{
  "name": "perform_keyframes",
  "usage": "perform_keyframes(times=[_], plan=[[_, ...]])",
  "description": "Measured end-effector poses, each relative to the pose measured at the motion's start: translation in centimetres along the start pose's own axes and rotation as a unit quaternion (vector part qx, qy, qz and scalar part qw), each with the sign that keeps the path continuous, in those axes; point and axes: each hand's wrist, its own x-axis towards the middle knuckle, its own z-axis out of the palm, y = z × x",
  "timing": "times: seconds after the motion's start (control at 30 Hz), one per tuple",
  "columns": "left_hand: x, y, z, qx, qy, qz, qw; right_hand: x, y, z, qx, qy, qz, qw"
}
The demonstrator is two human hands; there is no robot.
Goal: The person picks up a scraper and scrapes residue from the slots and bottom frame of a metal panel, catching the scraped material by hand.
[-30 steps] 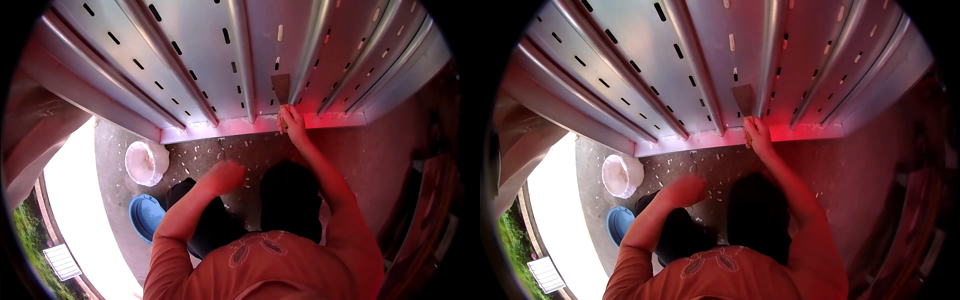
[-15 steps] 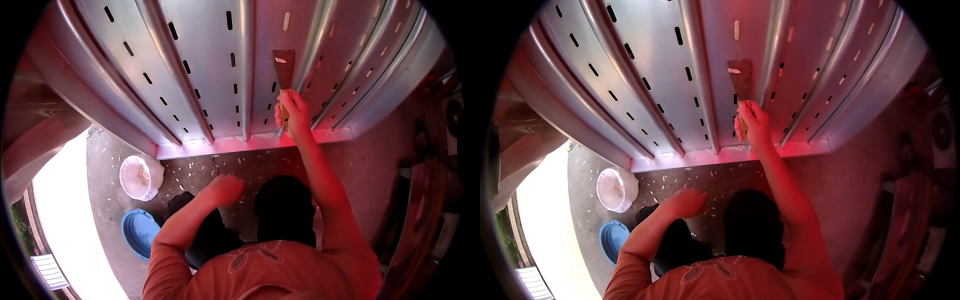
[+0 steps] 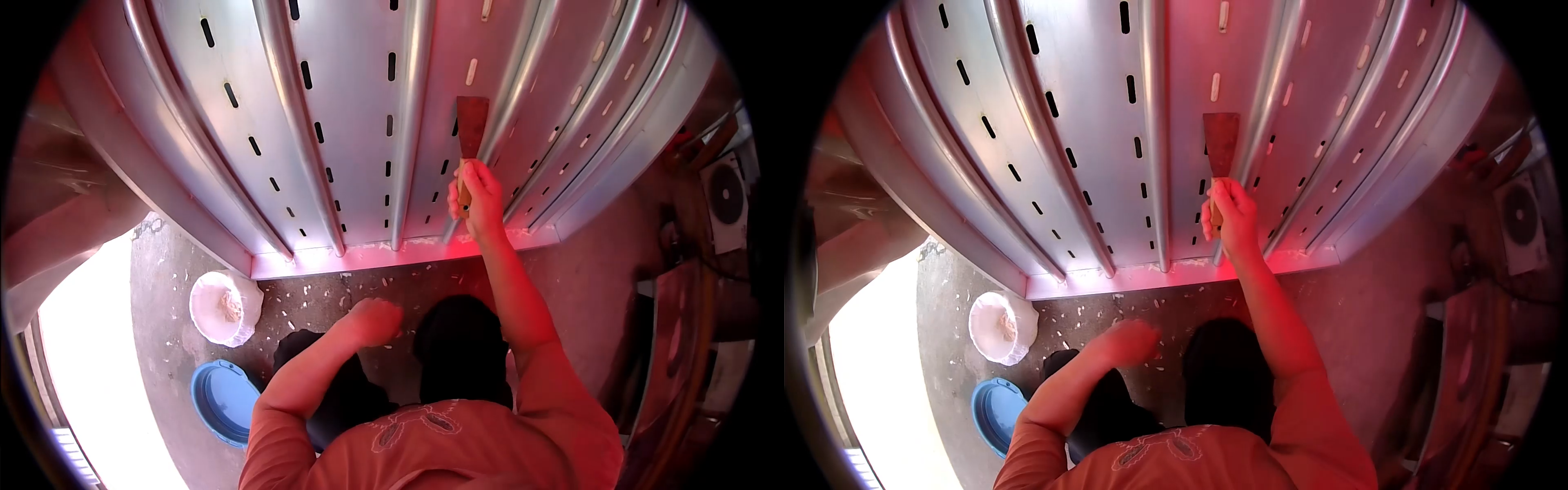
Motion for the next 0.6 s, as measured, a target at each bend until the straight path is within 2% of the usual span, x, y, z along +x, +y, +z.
perform_keyframes(times=[0.27, 0.37, 0.47, 0.6], plan=[[-0.7, 0.1, -0.8, -0.001, 0.009, -0.012, 1.000, -0.5, -1.5, 1.2, 0.035, 0.017, 0.060, 0.997], [-0.4, 0.1, 0.1, 0.013, 0.025, 0.021, 0.999, 0.0, -2.0, 1.5, 0.049, 0.011, 0.046, 0.998], [-0.2, -0.4, 0.4, -0.005, 0.009, 0.031, 0.999, -1.3, -1.2, 0.6, 0.036, 0.029, 0.071, 0.996], [-0.5, 0.5, -0.4, 0.008, 0.011, 0.004, 1.000, 0.0, -2.7, 0.8, 0.013, 0.008, 0.070, 0.997]])
